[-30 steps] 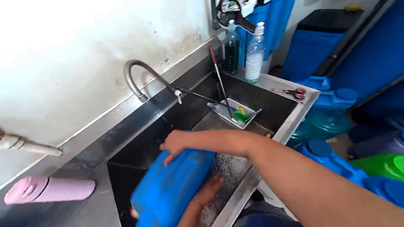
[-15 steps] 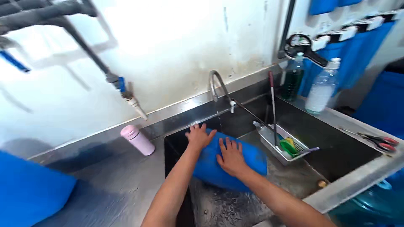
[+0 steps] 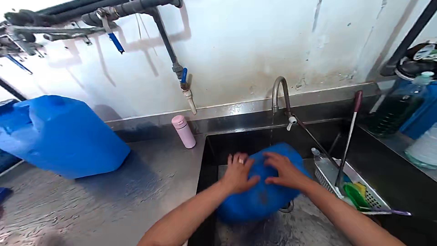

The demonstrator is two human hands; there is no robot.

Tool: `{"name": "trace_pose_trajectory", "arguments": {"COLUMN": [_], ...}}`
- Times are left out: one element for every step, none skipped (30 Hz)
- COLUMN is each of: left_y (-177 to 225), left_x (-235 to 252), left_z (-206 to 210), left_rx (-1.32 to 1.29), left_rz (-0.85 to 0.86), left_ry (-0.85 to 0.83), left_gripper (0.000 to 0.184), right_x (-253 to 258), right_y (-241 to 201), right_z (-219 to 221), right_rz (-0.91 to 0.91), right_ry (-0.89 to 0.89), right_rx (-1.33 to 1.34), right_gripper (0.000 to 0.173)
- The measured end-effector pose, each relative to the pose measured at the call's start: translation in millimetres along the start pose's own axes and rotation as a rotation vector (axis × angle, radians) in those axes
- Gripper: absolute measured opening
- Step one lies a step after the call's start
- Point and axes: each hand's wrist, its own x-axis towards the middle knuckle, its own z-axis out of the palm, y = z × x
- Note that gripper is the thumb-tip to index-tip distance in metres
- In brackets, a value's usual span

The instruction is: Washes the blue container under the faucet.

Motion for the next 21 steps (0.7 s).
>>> {"name": "trace_pose_trajectory", "arguments": {"left_y": [0.6, -1.5, -6.2, -11.7, -15.3, -14.7, -9.6, -3.7, -0.4, -1.8, -8.1, -20.1, -37.4, -55.1, -70.8, -83.9, -95.6, -106.6, -116.5, -125.4, -133.9], "left_x": [29.1, 58.8, 85.3, 107.3, 122.7, 128.8, 126.4, 116.5, 97.5, 72.0, 44.8, 20.6, 2.4, -9.3, -16.2, -19.6, -19.1, -14.8, -8.0, -0.6, 7.2], "left_z": [-20.3, -30.0, -28.3, -21.0, -11.8, -2.1, 4.7, 9.1, 14.2, 19.7, 24.3, 26.9, 27.3, 25.4, 23.6, 23.1, 23.2, 21.8, 16.9, 8.4, -3.3], "left_rx": [0.042, 0.094, 0.137, 0.16, 0.159, 0.144, 0.121, 0.089, 0.062, 0.047, 0.038, 0.034, 0.034, 0.057, 0.089, 0.113, 0.138, 0.178, 0.211, 0.22, 0.205], "left_rz": [-0.144, -0.254, -0.332, -0.387, -0.395, -0.338, -0.213, -0.038, 0.162, 0.375, 0.574, 0.731, 0.836, 0.892, 0.913, 0.911, 0.886, 0.838, 0.753, 0.629, 0.471], "left_ry": [-0.106, -0.17, -0.185, -0.174, -0.157, -0.167, -0.186, -0.194, -0.174, -0.132, -0.076, -0.018, 0.03, 0.059, 0.092, 0.142, 0.204, 0.269, 0.316, 0.33, 0.311], "left_gripper": [0.067, 0.071, 0.074, 0.077, 0.077, 0.073, 0.068, 0.066, 0.065, 0.062, 0.056, 0.047, 0.035, 0.024, 0.016, 0.013, 0.011, 0.009, 0.01, 0.017, 0.028], "right_x": [7.9, 12.2, 12.6, 13.1, 12.8, 10.1, 8.7, 11.4, 15.6, 18.4, 17.8, 13.7, 7.5, 3.0, 4.9, 13.7, 28.0, 47.4, 70.5, 94.3, 115.2], "right_y": [11.2, 14.4, 7.7, -3.8, -14.4, -22.1, -24.1, -18.9, -9.7, 0.4, 9.1, 13.4, 10.0, 1.4, -4.9, -9.4, -14.2, -17.9, -18.5, -14.7, -7.5], "right_z": [3.8, 8.8, 13.6, 14.9, 13.7, 11.0, 4.9, -2.5, -10.6, -17.3, -20.8, -20.0, -19.6, -21.2, -20.4, -18.3, -16.5, -14.7, -12.2, -9.4, -8.9], "right_rz": [0.13, 0.271, 0.375, 0.434, 0.43, 0.364, 0.235, 0.062, -0.082, -0.177, -0.239, -0.323, -0.41, -0.501, -0.623, -0.738, -0.814, -0.829, -0.78, -0.66, -0.444], "right_ry": [0.025, 0.027, 0.02, 0.011, 0.046, 0.132, 0.248, 0.349, 0.345, 0.253, 0.145, 0.105, 0.076, 0.022, 0.0, -0.01, -0.021, -0.052, -0.082, -0.084, -0.094], "right_rx": [0.035, 0.048, 0.036, 0.028, 0.036, 0.048, 0.04, 0.016, 0.01, 0.009, -0.007, -0.033, -0.068, -0.103, -0.148, -0.175, -0.191, -0.231, -0.245, -0.218, -0.175], "right_gripper": [0.079, 0.085, 0.086, 0.085, 0.081, 0.073, 0.063, 0.054, 0.05, 0.048, 0.044, 0.036, 0.026, 0.019, 0.013, 0.012, 0.018, 0.032, 0.042, 0.043, 0.043]}}
